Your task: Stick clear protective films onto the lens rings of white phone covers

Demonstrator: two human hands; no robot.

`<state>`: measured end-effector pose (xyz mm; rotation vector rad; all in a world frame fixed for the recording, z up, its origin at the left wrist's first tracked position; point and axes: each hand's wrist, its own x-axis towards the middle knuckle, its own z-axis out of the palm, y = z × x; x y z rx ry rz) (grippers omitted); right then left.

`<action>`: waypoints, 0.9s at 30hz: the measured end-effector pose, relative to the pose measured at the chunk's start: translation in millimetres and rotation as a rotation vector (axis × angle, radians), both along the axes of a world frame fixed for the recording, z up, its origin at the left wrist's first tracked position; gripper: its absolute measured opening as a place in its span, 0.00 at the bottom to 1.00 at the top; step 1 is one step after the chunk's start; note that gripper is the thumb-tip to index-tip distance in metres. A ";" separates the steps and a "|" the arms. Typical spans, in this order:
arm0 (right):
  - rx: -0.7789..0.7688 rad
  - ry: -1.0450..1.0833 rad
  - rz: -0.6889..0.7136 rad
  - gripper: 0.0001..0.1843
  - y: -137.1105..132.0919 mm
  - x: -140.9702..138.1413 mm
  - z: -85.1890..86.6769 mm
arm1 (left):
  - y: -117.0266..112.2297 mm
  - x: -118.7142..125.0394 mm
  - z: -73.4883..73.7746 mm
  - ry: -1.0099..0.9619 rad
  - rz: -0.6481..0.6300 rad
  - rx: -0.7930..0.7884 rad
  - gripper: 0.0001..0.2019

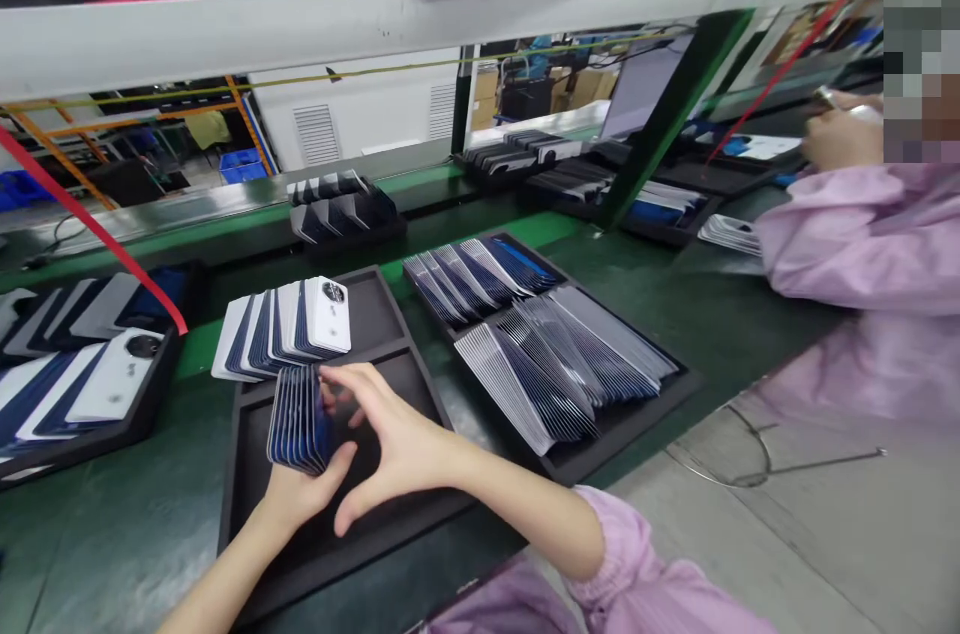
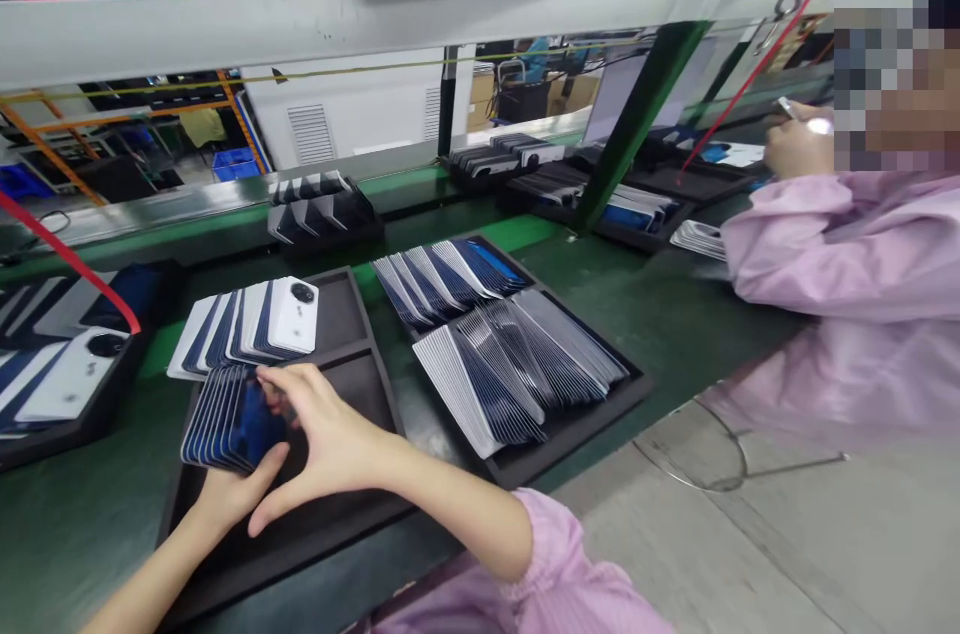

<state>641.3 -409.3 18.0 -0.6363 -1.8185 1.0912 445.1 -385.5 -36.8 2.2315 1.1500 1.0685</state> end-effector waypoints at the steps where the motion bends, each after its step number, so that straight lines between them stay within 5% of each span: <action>1: 0.077 -0.057 -0.039 0.69 1.3 -3.6 -0.4 | -2.0 -1.1 -2.6 0.004 -0.001 -0.053 0.25; 4: 0.133 -0.070 -0.098 0.65 1.8 -10.4 -8.7 | -5.9 -1.2 -5.1 0.051 -0.091 -0.187 0.33; 10: -0.208 0.138 -0.120 0.56 -0.1 -9.8 -32.0 | -8.1 13.3 18.8 0.079 -0.359 -0.427 0.39; 16: -0.319 0.116 -0.048 0.53 3.2 -10.6 -38.4 | -4.0 17.5 20.3 -0.057 -0.372 -0.425 0.38; 21: -0.310 0.054 -0.113 0.48 1.0 -12.4 -42.0 | -7.2 15.4 19.9 -0.139 -0.359 -0.533 0.54; 27: -0.634 0.209 -0.027 0.40 2.1 -16.8 -52.4 | -27.1 23.1 17.8 -0.247 -0.253 -0.774 0.44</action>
